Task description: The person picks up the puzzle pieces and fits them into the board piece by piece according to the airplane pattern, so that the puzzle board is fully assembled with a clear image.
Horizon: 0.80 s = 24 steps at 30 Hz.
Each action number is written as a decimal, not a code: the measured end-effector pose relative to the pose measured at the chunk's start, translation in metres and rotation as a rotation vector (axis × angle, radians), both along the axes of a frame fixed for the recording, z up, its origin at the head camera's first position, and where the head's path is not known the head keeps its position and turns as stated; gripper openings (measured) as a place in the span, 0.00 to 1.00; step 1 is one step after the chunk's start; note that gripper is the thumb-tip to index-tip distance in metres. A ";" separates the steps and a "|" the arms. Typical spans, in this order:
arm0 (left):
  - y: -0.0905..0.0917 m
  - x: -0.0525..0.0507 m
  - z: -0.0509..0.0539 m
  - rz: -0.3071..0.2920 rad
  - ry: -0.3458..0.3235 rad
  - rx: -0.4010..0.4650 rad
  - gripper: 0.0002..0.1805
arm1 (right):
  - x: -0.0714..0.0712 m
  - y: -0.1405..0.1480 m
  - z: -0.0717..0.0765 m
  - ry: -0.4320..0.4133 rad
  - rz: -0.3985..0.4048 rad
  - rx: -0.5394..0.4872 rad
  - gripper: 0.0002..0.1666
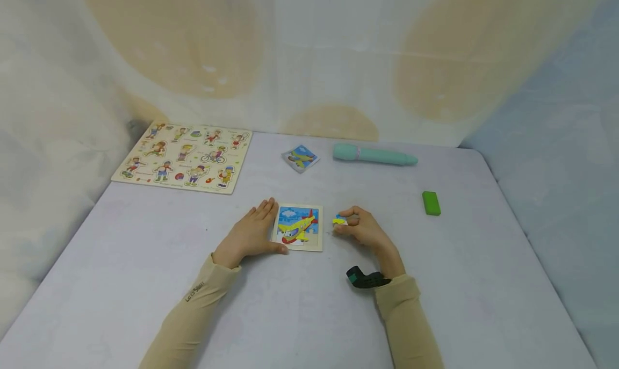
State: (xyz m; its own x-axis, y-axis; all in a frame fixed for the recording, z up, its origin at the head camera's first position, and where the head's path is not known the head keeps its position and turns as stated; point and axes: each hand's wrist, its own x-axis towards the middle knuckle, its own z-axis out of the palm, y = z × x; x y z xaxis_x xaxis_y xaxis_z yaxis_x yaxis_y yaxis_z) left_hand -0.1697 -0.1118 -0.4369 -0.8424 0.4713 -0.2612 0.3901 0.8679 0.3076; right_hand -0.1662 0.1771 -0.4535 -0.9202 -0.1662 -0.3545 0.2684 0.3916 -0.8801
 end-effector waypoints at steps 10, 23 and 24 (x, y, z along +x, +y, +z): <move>0.000 0.000 0.002 -0.004 0.016 0.003 0.64 | 0.001 -0.018 0.001 0.006 -0.150 -0.054 0.10; 0.000 0.000 0.000 -0.010 0.022 -0.001 0.64 | 0.010 -0.046 0.000 0.093 -0.228 -0.072 0.10; 0.000 0.000 0.000 -0.012 0.025 -0.001 0.64 | 0.011 -0.048 0.000 0.094 -0.213 -0.076 0.10</move>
